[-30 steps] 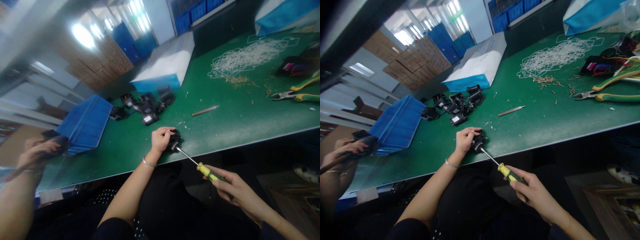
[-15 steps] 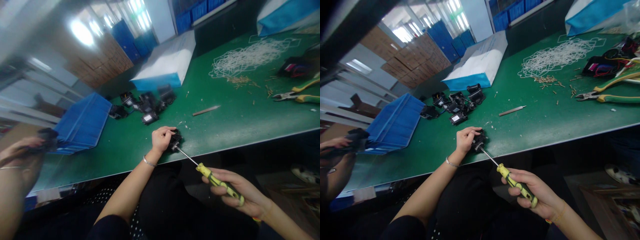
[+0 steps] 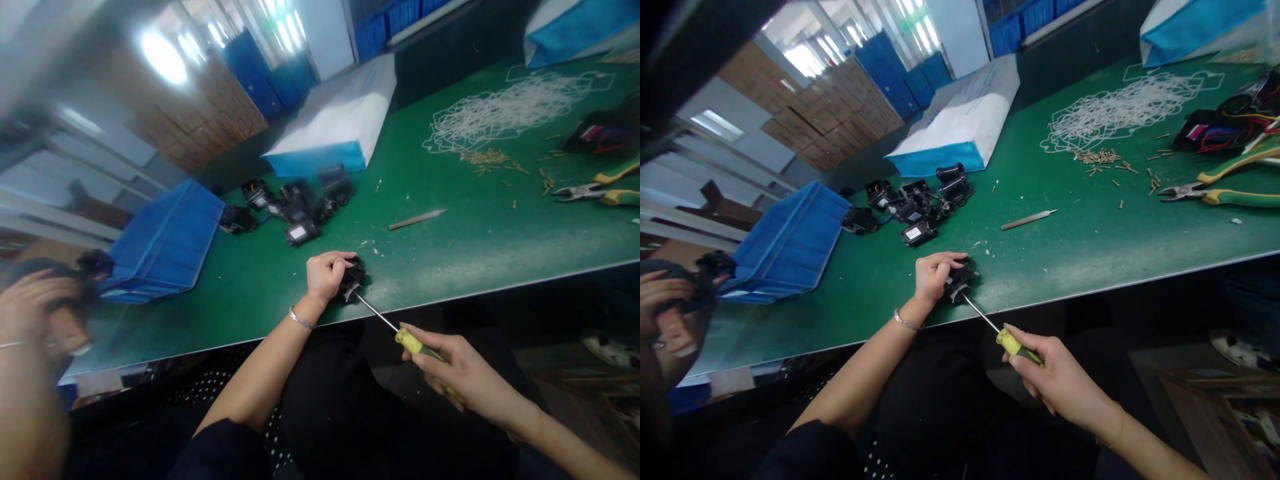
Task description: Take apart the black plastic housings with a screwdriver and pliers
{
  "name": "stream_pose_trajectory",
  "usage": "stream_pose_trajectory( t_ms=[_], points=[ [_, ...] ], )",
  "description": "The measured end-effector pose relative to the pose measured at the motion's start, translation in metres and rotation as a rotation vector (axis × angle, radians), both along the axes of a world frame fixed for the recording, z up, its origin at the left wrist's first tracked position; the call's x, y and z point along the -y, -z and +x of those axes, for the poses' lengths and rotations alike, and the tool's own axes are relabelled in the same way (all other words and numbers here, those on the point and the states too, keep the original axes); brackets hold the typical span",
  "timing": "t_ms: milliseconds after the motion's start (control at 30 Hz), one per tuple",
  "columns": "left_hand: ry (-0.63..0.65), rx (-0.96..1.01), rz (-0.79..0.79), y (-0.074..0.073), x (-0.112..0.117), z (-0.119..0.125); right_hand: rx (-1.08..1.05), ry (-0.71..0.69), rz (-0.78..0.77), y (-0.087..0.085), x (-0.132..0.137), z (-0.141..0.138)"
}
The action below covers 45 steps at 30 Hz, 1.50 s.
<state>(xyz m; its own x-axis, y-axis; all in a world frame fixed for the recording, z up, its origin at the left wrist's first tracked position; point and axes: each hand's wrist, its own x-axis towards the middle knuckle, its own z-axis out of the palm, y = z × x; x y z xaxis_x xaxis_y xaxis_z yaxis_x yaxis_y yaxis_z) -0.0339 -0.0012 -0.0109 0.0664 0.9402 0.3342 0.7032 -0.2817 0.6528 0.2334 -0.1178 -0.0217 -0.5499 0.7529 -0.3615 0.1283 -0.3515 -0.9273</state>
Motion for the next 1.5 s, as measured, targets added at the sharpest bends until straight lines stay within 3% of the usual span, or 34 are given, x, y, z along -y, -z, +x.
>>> stream_pose_trajectory(
  t_ms=[167, 233, 300, 400, 600, 867, 933, 1100, 1200, 1300, 1500],
  points=[
    [-0.063, -0.036, -0.026, 0.000, 0.001, -0.003, 0.548, -0.095, 0.959, 0.006, -0.001, 0.006],
    [-0.093, -0.055, -0.027, 0.000, 0.002, -0.003, 0.773, -0.146, 1.230, 0.000, -0.004, 0.012],
    [-0.113, -0.065, -0.018, 0.001, 0.003, -0.002, 0.913, -0.150, 1.364, -0.008, -0.007, 0.016],
    [-0.127, -0.073, 0.003, 0.001, 0.004, 0.000, 0.950, -0.072, 1.253, -0.020, -0.013, 0.017],
    [-0.099, -0.090, 0.021, 0.003, 0.004, -0.001, 0.749, -0.122, 0.722, -0.023, -0.020, 0.011],
    [-0.095, -0.093, 0.033, 0.002, 0.004, -0.002, 0.387, -0.254, 0.420, -0.024, -0.026, 0.022],
    [-0.096, -0.094, 0.039, 0.001, 0.004, -0.001, 0.447, -0.231, 0.545, -0.021, -0.026, 0.023],
    [-0.146, -0.102, 0.029, 0.000, 0.005, 0.004, 0.848, 0.045, 1.267, -0.023, -0.025, 0.012],
    [-0.193, -0.052, -0.022, -0.001, 0.005, 0.006, 0.934, 0.124, 1.527, -0.031, -0.030, 0.009],
    [-0.224, 0.061, -0.061, 0.000, 0.002, 0.002, 0.981, 0.155, 1.557, -0.036, -0.040, 0.016],
    [-0.350, 0.333, -0.032, -0.002, 0.000, -0.015, 0.982, 0.351, 1.251, -0.028, -0.094, 0.020]
  ],
)
